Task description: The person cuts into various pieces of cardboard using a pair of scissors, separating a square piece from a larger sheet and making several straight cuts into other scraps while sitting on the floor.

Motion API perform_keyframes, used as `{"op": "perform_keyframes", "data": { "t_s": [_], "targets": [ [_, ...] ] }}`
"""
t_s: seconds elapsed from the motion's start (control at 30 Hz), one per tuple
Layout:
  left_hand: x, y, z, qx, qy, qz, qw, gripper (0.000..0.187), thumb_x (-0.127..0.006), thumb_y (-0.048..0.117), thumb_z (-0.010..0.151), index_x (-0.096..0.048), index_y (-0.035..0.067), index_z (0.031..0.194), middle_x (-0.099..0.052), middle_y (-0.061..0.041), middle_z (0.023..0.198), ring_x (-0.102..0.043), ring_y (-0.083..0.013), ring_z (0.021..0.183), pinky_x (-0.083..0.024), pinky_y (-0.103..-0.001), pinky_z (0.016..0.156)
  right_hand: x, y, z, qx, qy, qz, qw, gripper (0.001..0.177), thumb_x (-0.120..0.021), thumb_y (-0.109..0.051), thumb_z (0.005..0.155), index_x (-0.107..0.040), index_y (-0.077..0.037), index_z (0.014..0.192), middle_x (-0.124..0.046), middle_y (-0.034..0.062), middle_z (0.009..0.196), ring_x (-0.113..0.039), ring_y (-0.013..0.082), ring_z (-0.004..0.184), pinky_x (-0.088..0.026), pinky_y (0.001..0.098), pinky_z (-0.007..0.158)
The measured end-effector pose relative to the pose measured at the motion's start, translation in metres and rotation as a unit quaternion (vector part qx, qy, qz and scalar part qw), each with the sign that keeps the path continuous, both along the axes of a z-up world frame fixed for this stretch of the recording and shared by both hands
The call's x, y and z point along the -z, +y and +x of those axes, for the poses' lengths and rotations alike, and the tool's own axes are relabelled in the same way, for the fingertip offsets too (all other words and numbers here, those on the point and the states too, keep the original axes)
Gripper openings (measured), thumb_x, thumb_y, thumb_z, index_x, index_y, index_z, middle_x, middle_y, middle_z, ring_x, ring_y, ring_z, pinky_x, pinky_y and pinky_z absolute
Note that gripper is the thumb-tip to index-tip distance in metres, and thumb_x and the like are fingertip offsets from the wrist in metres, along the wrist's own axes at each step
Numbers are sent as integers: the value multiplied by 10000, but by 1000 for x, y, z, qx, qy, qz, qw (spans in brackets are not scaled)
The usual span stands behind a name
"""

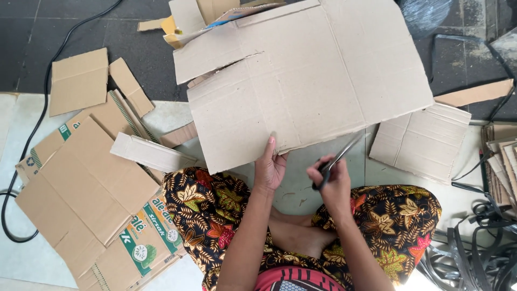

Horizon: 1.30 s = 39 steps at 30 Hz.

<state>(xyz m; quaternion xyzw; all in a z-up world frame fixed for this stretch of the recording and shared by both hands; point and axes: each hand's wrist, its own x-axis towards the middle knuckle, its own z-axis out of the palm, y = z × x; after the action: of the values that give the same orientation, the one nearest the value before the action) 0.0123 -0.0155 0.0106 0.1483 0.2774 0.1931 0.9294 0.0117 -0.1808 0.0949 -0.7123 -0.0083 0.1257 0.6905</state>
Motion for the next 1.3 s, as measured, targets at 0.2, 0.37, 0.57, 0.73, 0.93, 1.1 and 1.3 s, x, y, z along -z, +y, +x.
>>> {"op": "perform_keyframes", "data": {
  "t_s": [0.2, 0.37, 0.57, 0.73, 0.93, 1.1, 1.3],
  "targets": [
    [-24, -3, 1, 28, -7, 6, 1000, 346, -743, 137, 941, -699, 247, 1266, -705, -89, 1308, -687, -300, 1168, -601, -523, 987, -21, 44, 4, 31, -233, -80, 969, 372, -788, -29, 907, -505, -52, 1148, -766, 95, 1125, -737, 241, 1021, -615, 320, 767],
    [41, -5, 3, 36, 4, 55, 998, 404, -753, -3, 894, -715, 197, 1242, -741, -115, 1225, -720, -317, 1071, -631, -510, 920, -20, 40, 3, -72, -273, -120, 952, 347, -768, -42, 912, -553, -62, 1184, -741, 50, 1186, -734, 248, 1030, -649, 340, 737],
    [55, -5, 6, 29, 32, 95, 995, 459, -784, -64, 837, -735, 211, 1202, -751, -90, 1205, -738, -290, 1007, -645, -490, 885, 9, -9, -7, -105, -91, -72, 988, 451, -867, -153, 806, -642, -53, 1184, -772, 126, 941, -727, 256, 851, -583, 375, 687],
    [36, 1, 9, 27, 51, 104, 993, 461, -802, -74, 818, -725, 195, 1184, -748, -63, 1199, -735, -235, 995, -655, -408, 889, 24, -60, -5, -247, 73, -99, 961, 492, -858, -290, 793, -693, -16, 1166, -750, 201, 794, -698, 284, 722, -494, 389, 599],
    [10, 4, -1, 44, 55, 108, 992, 443, -814, -27, 831, -693, 178, 1204, -733, -38, 1191, -740, -233, 999, -669, -393, 895, -25, -48, 12, -391, 102, -122, 906, 639, -719, -512, 828, -674, 49, 1132, -747, 260, 801, -733, 349, 748, -568, 468, 665],
    [9, 8, -6, 81, 79, 116, 987, 445, -849, 42, 823, -678, 194, 1205, -724, -42, 1147, -734, -202, 969, -681, -351, 858, -37, -18, 33, -361, 93, -94, 923, 459, -722, -390, 882, -677, 18, 1088, -743, 212, 756, -728, 290, 717, -534, 373, 670],
    [-6, 5, -7, 89, 92, 149, 981, 459, -847, 105, 847, -650, 213, 1248, -686, 0, 1179, -697, -176, 1020, -656, -348, 916, -30, -7, 43, -353, 85, -69, 929, 377, -731, -356, 900, -682, -14, 1050, -752, 198, 726, -717, 249, 676, -510, 325, 634]
  ]
}}
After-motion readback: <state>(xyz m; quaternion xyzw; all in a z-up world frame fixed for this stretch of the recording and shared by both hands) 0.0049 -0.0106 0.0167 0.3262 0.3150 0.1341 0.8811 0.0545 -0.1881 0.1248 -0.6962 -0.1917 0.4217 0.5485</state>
